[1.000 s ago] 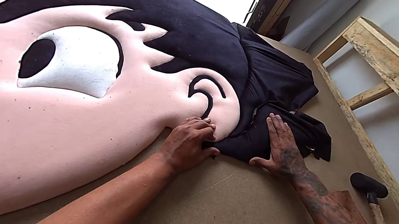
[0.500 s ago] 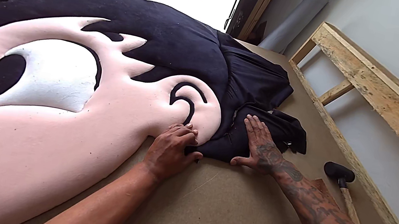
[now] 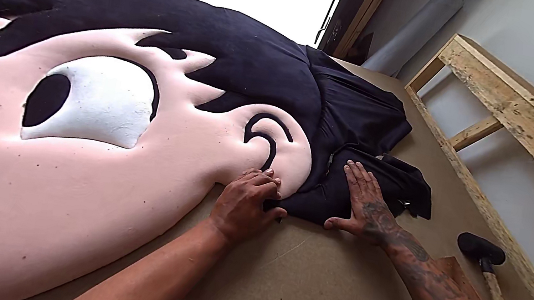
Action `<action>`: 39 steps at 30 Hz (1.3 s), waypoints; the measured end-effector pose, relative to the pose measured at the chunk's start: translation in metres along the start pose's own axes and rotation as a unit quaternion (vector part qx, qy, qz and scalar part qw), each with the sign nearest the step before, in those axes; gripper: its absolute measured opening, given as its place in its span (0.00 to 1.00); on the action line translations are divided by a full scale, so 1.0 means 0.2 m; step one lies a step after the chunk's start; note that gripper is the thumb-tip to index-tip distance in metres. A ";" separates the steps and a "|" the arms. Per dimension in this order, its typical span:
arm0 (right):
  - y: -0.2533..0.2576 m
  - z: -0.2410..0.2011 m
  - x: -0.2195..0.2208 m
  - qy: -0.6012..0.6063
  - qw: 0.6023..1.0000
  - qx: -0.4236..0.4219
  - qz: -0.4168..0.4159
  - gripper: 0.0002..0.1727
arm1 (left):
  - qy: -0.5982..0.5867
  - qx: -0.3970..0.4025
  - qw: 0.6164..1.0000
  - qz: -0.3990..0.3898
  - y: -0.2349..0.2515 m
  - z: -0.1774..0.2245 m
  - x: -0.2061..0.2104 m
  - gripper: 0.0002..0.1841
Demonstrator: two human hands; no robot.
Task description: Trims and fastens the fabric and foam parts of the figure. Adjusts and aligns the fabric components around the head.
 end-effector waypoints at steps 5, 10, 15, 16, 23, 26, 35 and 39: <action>0.00 -0.02 -0.02 0.002 1.000 0.012 -0.018 0.86 | -0.001 -0.001 1.000 -0.012 0.00 -0.01 0.00 0.22; 0.01 -0.03 -0.03 0.004 1.000 0.014 -0.022 0.86 | -0.018 0.004 0.995 -0.096 0.03 -0.05 -0.07 0.21; 0.00 -0.02 -0.01 0.005 1.000 0.010 -0.014 0.86 | -0.037 0.006 0.995 -0.096 0.03 -0.06 -0.07 0.15; 0.01 -0.02 -0.01 0.006 1.000 0.010 -0.015 0.87 | -0.034 0.005 0.995 -0.096 0.04 -0.06 -0.07 0.15; 0.04 -0.18 -0.15 0.058 0.998 -0.007 -0.001 0.77 | -0.042 0.015 0.995 -0.094 0.04 -0.06 -0.08 0.14; 0.11 -0.34 -0.09 0.096 0.989 -0.097 0.060 0.61 | -0.044 0.016 0.995 -0.091 0.04 -0.05 -0.08 0.14; 0.17 -0.39 0.07 0.031 0.992 -0.110 0.057 0.60 | -0.047 0.007 0.996 -0.074 0.02 -0.04 -0.08 0.13; 0.18 -0.38 0.05 0.012 0.991 -0.123 0.053 0.60 | -0.038 -0.043 0.986 -0.156 0.07 0.02 -0.15 0.19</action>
Point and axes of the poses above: each hand's wrist, its own y-axis towards the middle knuckle, its own x-axis out of the palm, z = x × y, the point moved 2 cm from there along y, towards the middle knuckle, and after that the axes turned 9 degrees about z, right-handed, at the moved point
